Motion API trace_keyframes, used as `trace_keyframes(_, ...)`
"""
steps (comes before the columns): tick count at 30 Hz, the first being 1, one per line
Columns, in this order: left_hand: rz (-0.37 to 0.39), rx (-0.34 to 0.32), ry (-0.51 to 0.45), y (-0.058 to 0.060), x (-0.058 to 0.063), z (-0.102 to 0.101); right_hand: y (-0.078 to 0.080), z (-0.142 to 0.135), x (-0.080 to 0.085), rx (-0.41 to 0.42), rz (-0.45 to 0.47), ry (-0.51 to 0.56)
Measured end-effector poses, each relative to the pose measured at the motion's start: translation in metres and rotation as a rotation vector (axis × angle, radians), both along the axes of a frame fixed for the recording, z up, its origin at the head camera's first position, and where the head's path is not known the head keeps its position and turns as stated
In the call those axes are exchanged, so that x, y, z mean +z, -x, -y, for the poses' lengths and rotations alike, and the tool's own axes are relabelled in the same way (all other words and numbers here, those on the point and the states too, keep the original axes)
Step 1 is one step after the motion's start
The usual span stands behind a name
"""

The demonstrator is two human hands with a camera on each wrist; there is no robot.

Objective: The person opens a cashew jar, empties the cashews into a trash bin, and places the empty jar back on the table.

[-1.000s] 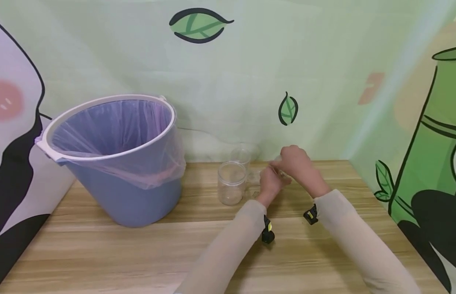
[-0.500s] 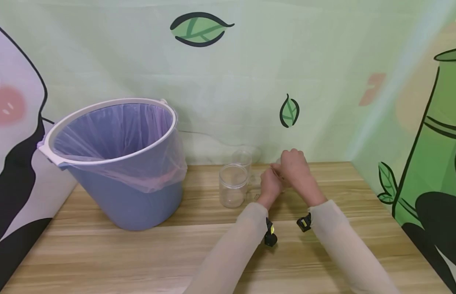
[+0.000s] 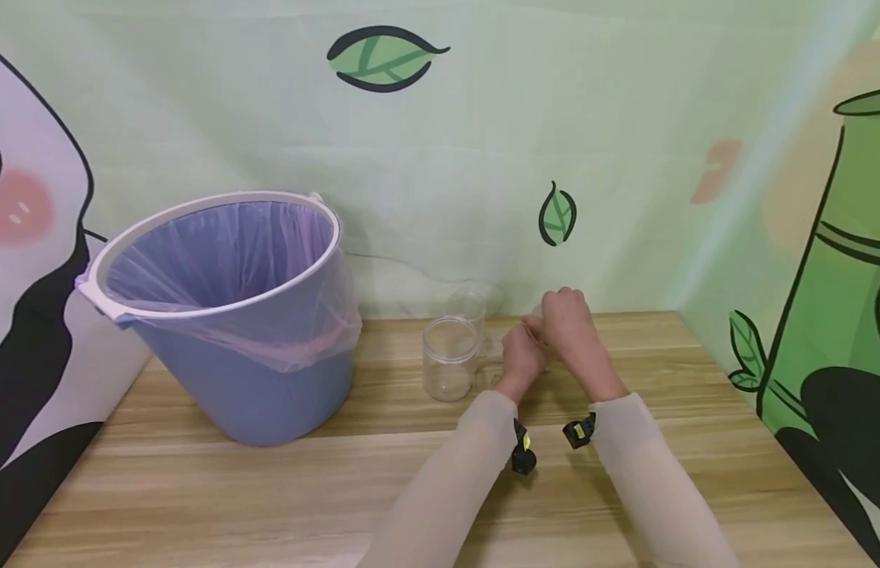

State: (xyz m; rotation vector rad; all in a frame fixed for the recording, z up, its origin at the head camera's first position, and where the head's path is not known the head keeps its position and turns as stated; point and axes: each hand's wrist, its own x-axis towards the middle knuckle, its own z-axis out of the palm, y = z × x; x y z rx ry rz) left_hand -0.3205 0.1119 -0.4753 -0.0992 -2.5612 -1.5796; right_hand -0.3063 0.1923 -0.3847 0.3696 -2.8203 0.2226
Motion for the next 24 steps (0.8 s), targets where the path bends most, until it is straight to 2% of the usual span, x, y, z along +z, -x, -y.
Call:
trace_keyframes(5,0.005,-0.076,-0.061,-0.002,0.002,0.001,0.005,-0.014,0.002,0.1,0.073,0.105)
trace_keyframes(9,0.025,-0.108,-0.041,0.0,0.003,0.003,0.011,-0.028,0.009,0.198,0.243,0.171)
trace_keyframes(12,0.046,-0.113,0.006,0.003,0.004,0.003,0.013,-0.037,0.015,0.215,0.361,0.221)
trace_keyframes(14,0.061,-0.114,0.016,0.004,0.005,0.003,0.013,-0.039,0.018,0.209,0.4,0.236)
trace_keyframes(19,0.075,-0.112,-0.001,0.004,0.007,0.002,0.013,-0.038,0.019,0.195,0.412,0.265)
trace_keyframes(24,0.089,-0.111,-0.061,0.0,0.007,0.001,0.012,-0.025,0.011,0.11,0.36,0.305)
